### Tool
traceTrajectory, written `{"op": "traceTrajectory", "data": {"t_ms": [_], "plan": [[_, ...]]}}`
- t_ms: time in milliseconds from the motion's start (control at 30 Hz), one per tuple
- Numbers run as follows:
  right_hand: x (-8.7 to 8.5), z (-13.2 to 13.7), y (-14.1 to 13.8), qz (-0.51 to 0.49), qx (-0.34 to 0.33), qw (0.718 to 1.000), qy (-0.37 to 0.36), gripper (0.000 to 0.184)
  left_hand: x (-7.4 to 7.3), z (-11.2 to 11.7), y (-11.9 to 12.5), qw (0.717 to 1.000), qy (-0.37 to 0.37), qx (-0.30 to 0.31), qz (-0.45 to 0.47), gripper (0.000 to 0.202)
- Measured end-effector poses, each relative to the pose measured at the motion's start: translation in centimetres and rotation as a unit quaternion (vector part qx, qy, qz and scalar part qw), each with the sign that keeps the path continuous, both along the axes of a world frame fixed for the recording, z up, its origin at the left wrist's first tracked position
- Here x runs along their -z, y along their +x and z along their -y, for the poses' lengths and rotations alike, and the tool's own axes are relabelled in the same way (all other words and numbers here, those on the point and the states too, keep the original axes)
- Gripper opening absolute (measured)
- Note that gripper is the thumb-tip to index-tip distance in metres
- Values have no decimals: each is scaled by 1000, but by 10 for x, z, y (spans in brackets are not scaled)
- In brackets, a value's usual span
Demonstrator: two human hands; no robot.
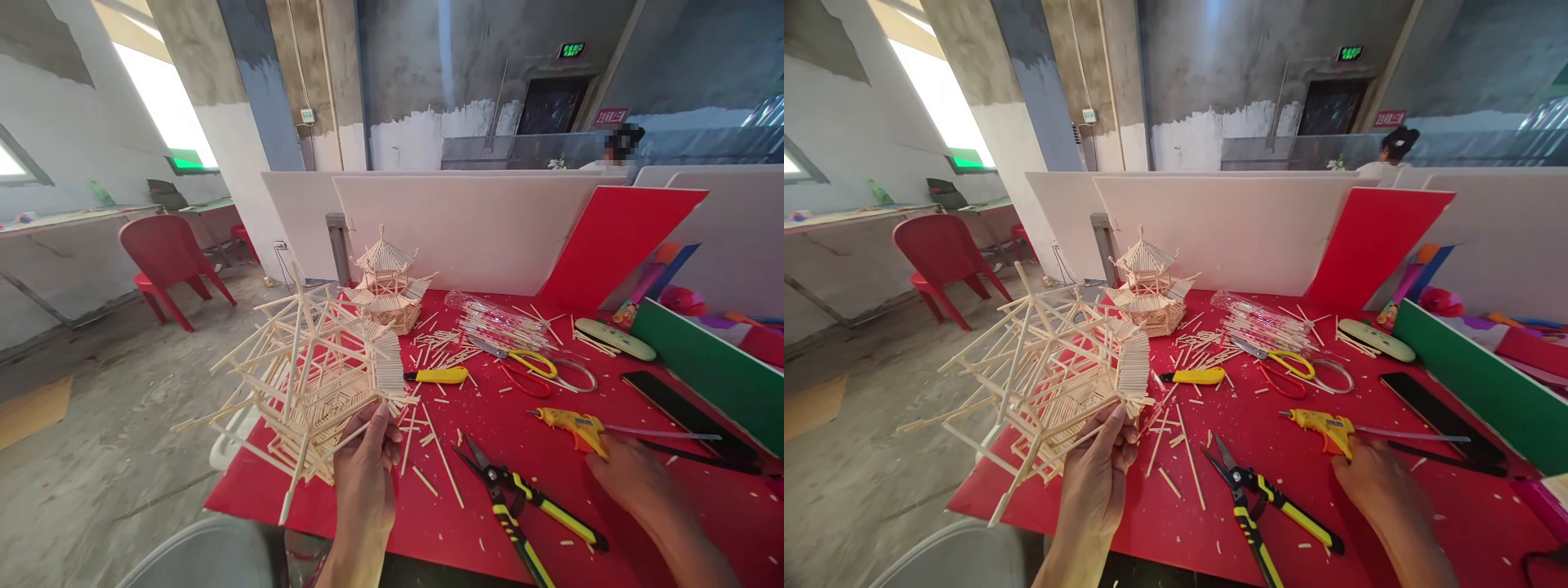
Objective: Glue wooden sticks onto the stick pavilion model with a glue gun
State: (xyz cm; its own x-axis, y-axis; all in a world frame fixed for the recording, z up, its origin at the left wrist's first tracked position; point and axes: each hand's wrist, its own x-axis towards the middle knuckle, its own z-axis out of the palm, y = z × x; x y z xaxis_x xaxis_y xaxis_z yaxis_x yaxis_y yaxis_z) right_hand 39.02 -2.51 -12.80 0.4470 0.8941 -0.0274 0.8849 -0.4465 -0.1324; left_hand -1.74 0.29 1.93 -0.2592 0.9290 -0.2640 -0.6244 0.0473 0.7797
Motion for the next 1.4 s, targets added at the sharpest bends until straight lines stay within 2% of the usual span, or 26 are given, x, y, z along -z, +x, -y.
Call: {"op": "traceTrajectory", "data": {"t_ms": [233, 433, 600, 700, 767, 833, 900, 967, 1067, 1133, 1167, 1267, 1400], "plan": [[-4, -1, -5, 29, -3, 999, -39, 30, 1, 1, -1, 1000, 9, 10, -11, 27], [-14, 0, -12, 36, -2, 998, -56, 40, 0, 2, -2, 1000, -9, 9, -5, 31], [-18, 0, -16, 36, 3, 997, -61, 42, -4, 5, -4, 1000, -8, 19, 12, 29], [-30, 3, -27, 52, 19, 997, -55, 41, -5, 5, -5, 1000, -11, 17, 11, 30], [-47, 5, -43, 92, 23, 995, -1, 41, -4, 5, -6, 1000, -13, 12, 11, 29], [-70, 6, -69, 107, -3, 987, 119, 44, -3, 6, -6, 1000, -14, 9, 11, 29], [-93, 8, -102, 10, -20, 975, 223, 41, -1, 8, -7, 1000, -13, 6, 10, 27], [-112, 10, -141, -147, -64, 950, 267, 36, 1, 11, -9, 1000, -18, -1, 14, 24], [-126, 14, -199, -334, -213, 887, 238, 27, 5, 19, -10, 999, -42, -2, 31, 24], [-127, 17, -231, -367, -293, 853, 227, 20, 7, 25, -10, 997, -69, 2, 44, 27], [-127, 17, -244, -361, -321, 845, 227, 17, 8, 27, -10, 995, -81, 7, 50, 27], [-126, 15, -267, -316, -374, 842, 225, 14, 7, 35, -7, 992, -99, 40, 63, 30], [-128, 10, -273, -275, -389, 854, 208, 26, 4, 41, -4, 990, -89, 91, 58, 42]]}}
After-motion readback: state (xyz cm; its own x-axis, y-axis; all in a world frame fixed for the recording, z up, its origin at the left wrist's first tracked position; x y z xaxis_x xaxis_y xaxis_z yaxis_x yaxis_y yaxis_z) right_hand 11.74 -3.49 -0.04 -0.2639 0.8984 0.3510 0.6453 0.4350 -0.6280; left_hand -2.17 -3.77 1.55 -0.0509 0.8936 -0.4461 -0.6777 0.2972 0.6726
